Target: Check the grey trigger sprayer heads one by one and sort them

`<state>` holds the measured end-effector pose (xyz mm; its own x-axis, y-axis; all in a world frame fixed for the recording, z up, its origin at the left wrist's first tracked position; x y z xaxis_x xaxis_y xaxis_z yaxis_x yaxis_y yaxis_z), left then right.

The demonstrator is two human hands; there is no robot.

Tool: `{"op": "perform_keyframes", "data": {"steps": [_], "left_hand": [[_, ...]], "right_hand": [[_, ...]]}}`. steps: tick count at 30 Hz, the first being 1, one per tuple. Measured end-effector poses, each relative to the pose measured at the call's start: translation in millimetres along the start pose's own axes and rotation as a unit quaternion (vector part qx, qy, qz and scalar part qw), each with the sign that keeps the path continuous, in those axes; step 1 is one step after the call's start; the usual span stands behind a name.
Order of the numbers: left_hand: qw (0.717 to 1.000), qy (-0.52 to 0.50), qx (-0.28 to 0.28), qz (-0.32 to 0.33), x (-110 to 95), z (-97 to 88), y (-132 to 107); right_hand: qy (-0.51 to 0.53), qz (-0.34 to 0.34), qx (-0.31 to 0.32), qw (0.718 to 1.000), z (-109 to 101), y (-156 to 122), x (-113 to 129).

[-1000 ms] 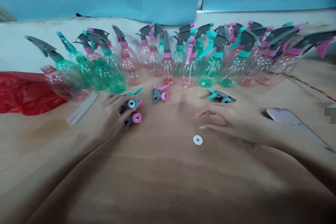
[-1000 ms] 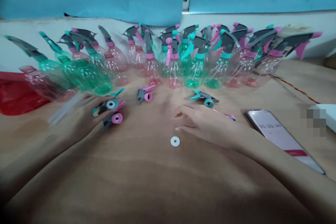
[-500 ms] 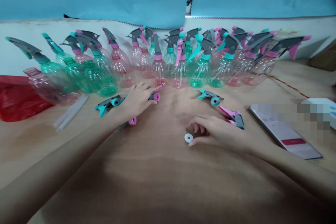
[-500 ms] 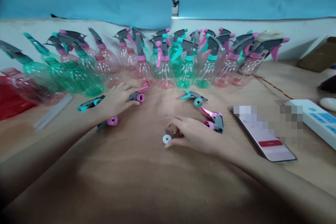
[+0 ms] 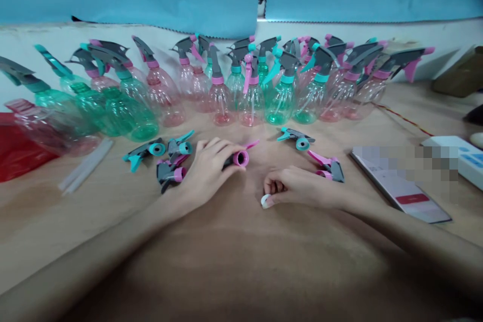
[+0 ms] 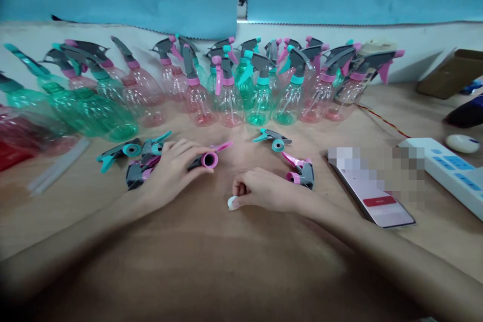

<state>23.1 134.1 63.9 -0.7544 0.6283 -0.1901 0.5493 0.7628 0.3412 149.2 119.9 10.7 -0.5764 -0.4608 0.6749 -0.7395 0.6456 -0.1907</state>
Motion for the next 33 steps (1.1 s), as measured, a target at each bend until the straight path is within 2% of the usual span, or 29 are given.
{"op": "perform_keyframes", "data": {"steps": [4, 7, 9, 11, 14, 18, 22, 28, 33], "left_hand": [[0.99, -0.131, -0.051, -0.022, -17.1, 0.4, -19.3], [0.972, -0.216, -0.083, -0.04, -15.6, 4.5, -27.2], [0.967, -0.238, -0.086, -0.04, -14.3, 8.1, -28.9], [0.964, -0.247, -0.087, -0.035, -13.6, 9.9, -29.1], [0.963, -0.253, -0.091, -0.031, -13.9, 9.3, -28.7], [0.96, -0.261, -0.096, -0.02, -16.7, 7.3, -28.5], [0.959, -0.268, -0.088, -0.016, -17.8, 8.1, -28.5], [0.958, -0.271, -0.086, -0.022, -15.8, 9.3, -28.6], [0.959, -0.271, -0.082, -0.019, -15.4, 10.4, -28.2]], "right_hand": [[0.029, 0.006, -0.003, 1.0, -9.7, -4.4, 7.4], [0.094, 0.006, -0.062, 0.994, -34.5, -11.9, 16.1], [0.122, -0.019, -0.091, 0.988, -49.5, -15.0, 26.1], [0.116, -0.035, -0.09, 0.989, -55.3, -13.7, 35.3], [0.086, -0.03, -0.102, 0.991, -55.7, -7.1, 43.4], [-0.032, -0.009, -0.129, 0.991, -53.4, -0.5, 50.8], [-0.11, -0.024, -0.159, 0.981, -55.2, -1.6, 56.4], [-0.073, -0.007, -0.19, 0.979, -55.5, -4.5, 49.9], [-0.083, -0.044, -0.197, 0.976, -58.4, -8.1, 62.2]]}}
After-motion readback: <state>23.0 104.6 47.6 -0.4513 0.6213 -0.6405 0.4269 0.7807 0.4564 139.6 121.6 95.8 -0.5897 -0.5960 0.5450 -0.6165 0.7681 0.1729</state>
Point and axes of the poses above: each hand's wrist, its own y-axis towards the middle knuckle, its own z-axis out of the palm, x = y × z, the point moved 8 cm from there along y, towards the middle knuckle, and after that the axes turned 3 degrees about x, right-handed, at the moved point
